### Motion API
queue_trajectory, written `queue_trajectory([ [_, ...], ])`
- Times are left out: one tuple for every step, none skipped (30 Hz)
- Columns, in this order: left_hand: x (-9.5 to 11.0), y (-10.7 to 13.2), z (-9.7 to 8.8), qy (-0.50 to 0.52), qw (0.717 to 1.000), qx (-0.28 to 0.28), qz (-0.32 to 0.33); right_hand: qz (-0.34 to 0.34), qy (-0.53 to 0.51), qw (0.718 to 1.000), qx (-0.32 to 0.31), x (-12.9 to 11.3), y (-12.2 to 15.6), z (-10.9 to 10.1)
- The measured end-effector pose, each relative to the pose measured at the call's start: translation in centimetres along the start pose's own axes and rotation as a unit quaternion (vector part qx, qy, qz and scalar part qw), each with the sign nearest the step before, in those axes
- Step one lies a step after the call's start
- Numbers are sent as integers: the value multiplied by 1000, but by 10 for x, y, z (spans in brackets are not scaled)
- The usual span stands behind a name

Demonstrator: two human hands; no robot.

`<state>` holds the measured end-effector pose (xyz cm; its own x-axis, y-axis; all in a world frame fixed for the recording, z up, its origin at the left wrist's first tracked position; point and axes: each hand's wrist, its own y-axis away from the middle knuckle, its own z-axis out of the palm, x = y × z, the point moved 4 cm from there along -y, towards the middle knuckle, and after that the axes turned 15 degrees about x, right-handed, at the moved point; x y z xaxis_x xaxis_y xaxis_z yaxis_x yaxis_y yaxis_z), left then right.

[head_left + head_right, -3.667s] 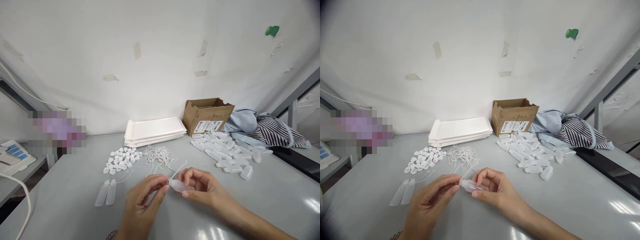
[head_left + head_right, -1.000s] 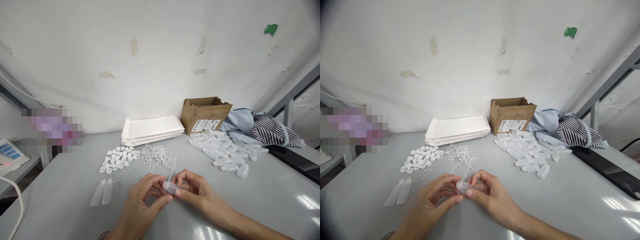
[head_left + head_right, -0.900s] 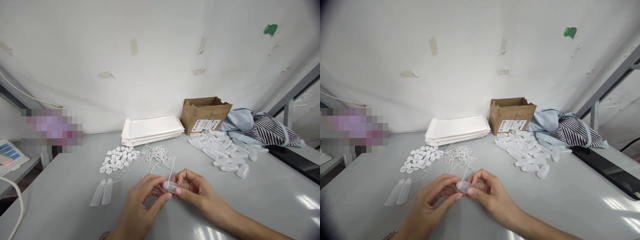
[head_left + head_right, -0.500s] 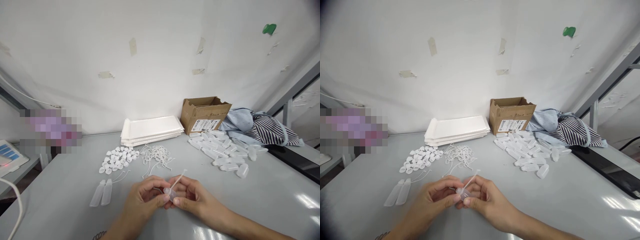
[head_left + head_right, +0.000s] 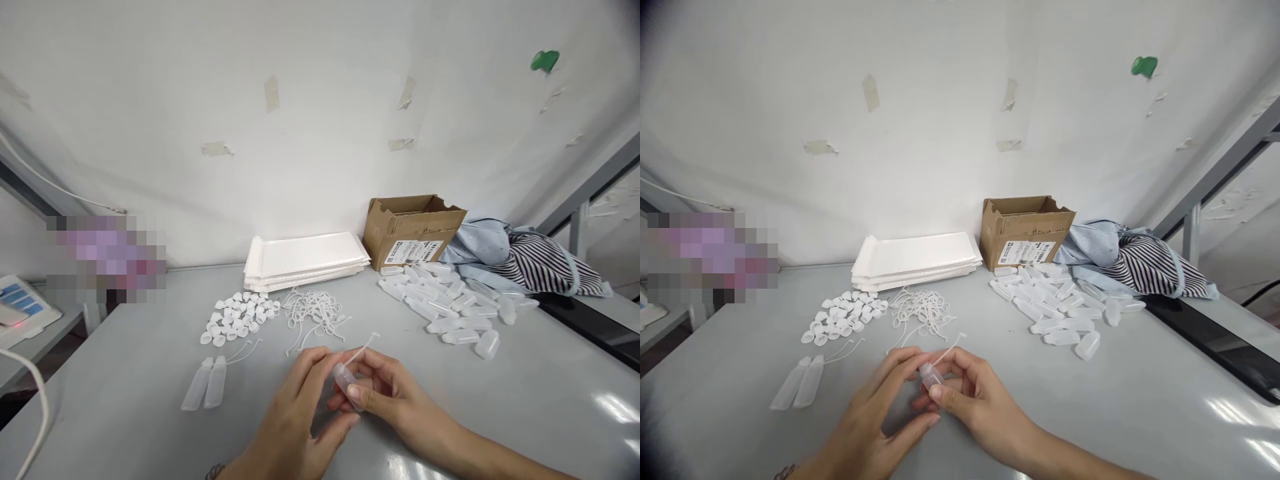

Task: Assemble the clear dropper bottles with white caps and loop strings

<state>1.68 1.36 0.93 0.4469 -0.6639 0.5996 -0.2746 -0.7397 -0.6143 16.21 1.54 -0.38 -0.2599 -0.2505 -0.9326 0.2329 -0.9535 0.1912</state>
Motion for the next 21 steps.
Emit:
queue_trajectory([
  [1, 1, 1, -20, 1000, 8, 21, 4, -3, 1000, 3, 1, 0, 1],
  [2, 2, 1, -40, 998, 23, 45, 6, -6, 1000, 7, 1, 1, 2],
  [4, 2, 0, -62, 995, 41, 70, 5, -8, 1000, 10, 1, 1, 3],
  [5, 2, 0, -85, 990, 59, 94, 3, -10, 1000, 13, 1, 2, 3],
  [7, 3, -1, -108, 985, 73, 116, 0, -13, 1000, 14, 1, 3, 4],
  [9, 4, -1, -132, 979, 82, 133, -4, -15, 1000, 14, 1, 3, 4],
  [11, 5, -1, -153, 973, 86, 149, -8, -17, 1000, 14, 1, 4, 5],
  [13, 6, -1, -170, 968, 87, 163, -12, -19, 1000, 13, 1, 4, 5],
  [14, 7, 0, -183, 964, 86, 176, -14, -22, 1000, 12, 2, 4, 4],
  [16, 7, 0, -191, 960, 86, 185, -14, -27, 999, 11, 3, 4, 4],
  [18, 8, 1, -197, 957, 89, 192, -12, -31, 999, 9, 5, 4, 4],
  [19, 8, 2, -201, 955, 91, 197, -9, -35, 999, 7, 6, 4, 5],
  [20, 9, 3, -202, 954, 95, 201, -5, -39, 999, 5, 7, 3, 5],
  [20, 9, 3, -199, 954, 96, 202, -3, -39, 999, 4, 7, 3, 5],
  [20, 8, 4, -191, 956, 97, 199, -2, -38, 999, 4, 8, 3, 6],
  [19, 8, 4, -178, 961, 96, 191, -2, -34, 999, 5, 8, 2, 7],
  [18, 8, 5, -158, 967, 90, 178, -1, -30, 1000, 6, 8, 2, 7],
  [16, 7, 6, -137, 974, 83, 160, 0, -26, 1000, 7, 8, 3, 7],
  [14, 8, 6, -116, 980, 77, 140, 5, -23, 1000, 7, 8, 3, 8],
  [11, 8, 6, -98, 985, 70, 119, 11, -20, 1000, 4, 8, 3, 8],
  [9, 8, 6, -87, 989, 65, 97, 18, -18, 1000, 2, 8, 4, 9],
])
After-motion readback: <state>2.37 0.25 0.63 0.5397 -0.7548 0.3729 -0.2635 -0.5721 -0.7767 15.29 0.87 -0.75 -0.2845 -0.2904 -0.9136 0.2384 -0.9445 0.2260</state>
